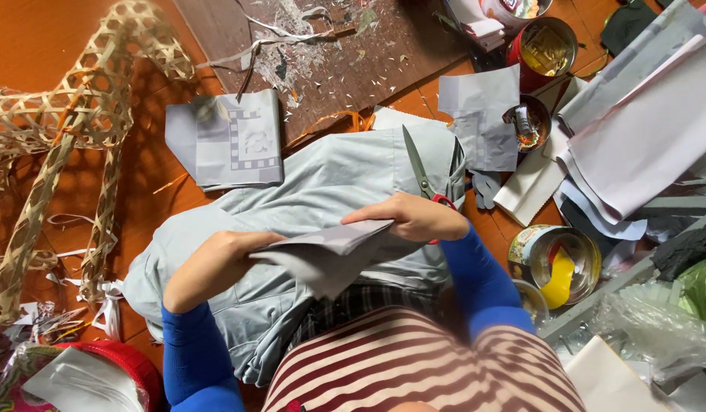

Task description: Cutting paper patterns and applying glue to attach them to a bamboo frame.

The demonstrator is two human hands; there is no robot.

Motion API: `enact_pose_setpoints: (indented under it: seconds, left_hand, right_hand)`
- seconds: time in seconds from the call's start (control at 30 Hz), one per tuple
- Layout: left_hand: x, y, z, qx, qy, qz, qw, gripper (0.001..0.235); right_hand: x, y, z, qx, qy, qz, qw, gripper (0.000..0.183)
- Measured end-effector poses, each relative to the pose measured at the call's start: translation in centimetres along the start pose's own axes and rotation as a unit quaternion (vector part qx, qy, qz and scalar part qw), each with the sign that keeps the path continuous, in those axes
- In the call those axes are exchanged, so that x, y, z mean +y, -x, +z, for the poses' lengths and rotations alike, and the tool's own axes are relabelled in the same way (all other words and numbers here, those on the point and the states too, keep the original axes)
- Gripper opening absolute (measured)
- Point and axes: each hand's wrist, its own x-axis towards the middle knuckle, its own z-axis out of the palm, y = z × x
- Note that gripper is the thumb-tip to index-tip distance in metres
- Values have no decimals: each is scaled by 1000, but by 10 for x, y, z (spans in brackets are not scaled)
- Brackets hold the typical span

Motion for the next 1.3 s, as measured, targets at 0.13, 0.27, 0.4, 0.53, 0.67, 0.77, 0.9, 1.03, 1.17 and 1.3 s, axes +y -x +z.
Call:
enact_pose_setpoints:
  seconds: [0.13, 0.27, 0.4, 0.53, 0.67, 0.77, 0.9, 1.03, 1.17, 1.3]
  left_hand:
    - [-12, 17, -5, 111, 35, -47, 992, 24]
    - [-17, 22, 8, 239, 175, -45, 954, 22]
    - [-38, 15, 40, 284, 447, -85, 844, 34]
    - [-101, 17, 85, 177, 434, -105, 877, 31]
    - [-88, 9, 76, 206, 363, -103, 903, 25]
    - [-55, -2, 56, 215, 385, -99, 892, 32]
    - [-48, -10, 63, 169, 415, -112, 887, 36]
    - [-55, -11, 73, 166, 389, -140, 895, 25]
    - [-60, -5, 71, 156, 370, -124, 908, 22]
    - [-57, -6, 65, 142, 381, -110, 907, 22]
  right_hand:
    - [23, 14, -9, 36, -19, -73, 997, 52]
    - [62, 24, 2, 64, -110, -39, 991, 39]
    - [87, 24, 22, 177, -211, 11, 961, 29]
    - [76, 16, 24, 213, -267, 7, 940, 36]
    - [71, 12, 20, 188, -260, 4, 947, 34]
    - [79, 11, 23, 196, -242, 42, 949, 31]
    - [73, 11, 25, 196, -265, 26, 944, 33]
    - [75, 10, 27, 180, -247, 51, 951, 31]
    - [73, 12, 28, 196, -266, 21, 944, 32]
    - [81, 13, 28, 215, -292, 43, 931, 32]
